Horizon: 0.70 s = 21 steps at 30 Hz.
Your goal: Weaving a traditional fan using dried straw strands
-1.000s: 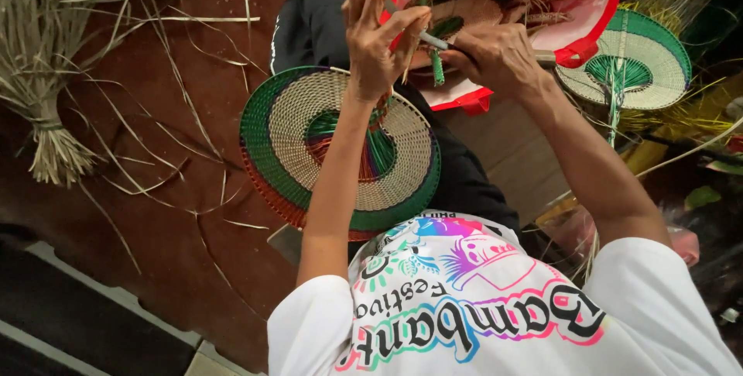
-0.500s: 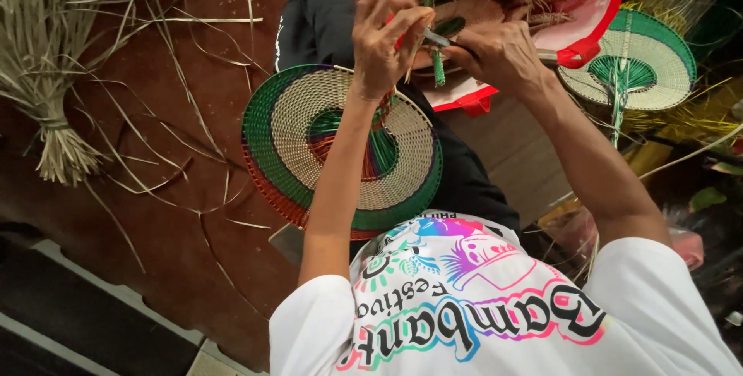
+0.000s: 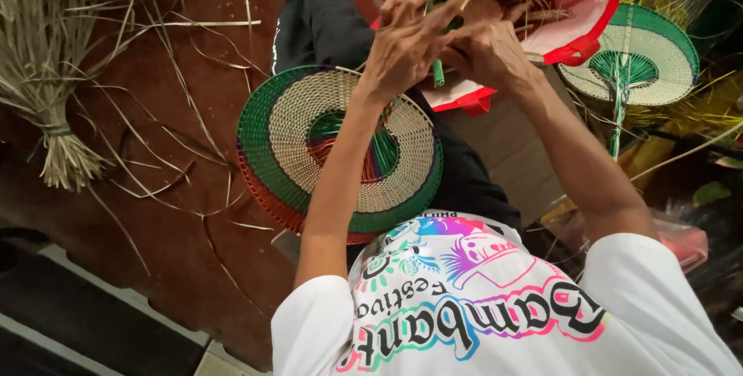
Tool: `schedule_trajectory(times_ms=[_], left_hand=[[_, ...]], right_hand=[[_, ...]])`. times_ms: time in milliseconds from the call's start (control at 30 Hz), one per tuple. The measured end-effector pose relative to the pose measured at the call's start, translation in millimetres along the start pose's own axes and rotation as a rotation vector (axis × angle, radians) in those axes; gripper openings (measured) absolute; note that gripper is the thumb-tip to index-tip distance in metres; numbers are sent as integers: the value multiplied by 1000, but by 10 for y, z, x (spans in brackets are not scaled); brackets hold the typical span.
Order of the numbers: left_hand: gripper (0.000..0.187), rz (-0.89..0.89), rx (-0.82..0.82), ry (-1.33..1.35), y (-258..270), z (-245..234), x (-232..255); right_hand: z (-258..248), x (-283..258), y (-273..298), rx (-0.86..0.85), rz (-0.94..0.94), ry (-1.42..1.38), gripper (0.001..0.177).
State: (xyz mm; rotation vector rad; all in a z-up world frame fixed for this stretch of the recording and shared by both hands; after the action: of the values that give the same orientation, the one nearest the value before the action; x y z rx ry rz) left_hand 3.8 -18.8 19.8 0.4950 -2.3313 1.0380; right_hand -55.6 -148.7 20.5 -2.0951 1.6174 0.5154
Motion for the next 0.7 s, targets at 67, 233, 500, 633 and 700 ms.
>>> schedule_trajectory(times_ms=[67, 233, 500, 633, 700], left_hand=[[63, -36, -43, -90, -16, 39, -17], [26, -75, 220, 20, -18, -38, -111], [50, -474, -45, 349, 137, -31, -413], [21, -638, -294, 612, 86, -9, -412], [22, -675, -325, 703, 63, -110, -426]], right_hand=[[-20, -86, 8, -11, -19, -16, 18], [22, -60, 252, 23, 29, -45, 29], [-38, 34, 1286, 386, 228, 32, 22], [394, 244, 2191, 379, 474, 74, 19], [614, 209, 2531, 344, 524, 242, 28]])
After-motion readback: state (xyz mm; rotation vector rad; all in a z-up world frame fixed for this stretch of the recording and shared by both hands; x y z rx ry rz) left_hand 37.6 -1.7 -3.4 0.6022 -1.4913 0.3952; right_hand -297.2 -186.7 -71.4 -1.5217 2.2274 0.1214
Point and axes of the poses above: each hand's wrist, its own y-axis away from the middle knuckle, its own z-axis out of the palm, x = y × z, the point moved 4 cm from there along -y, towards the middle knuckle
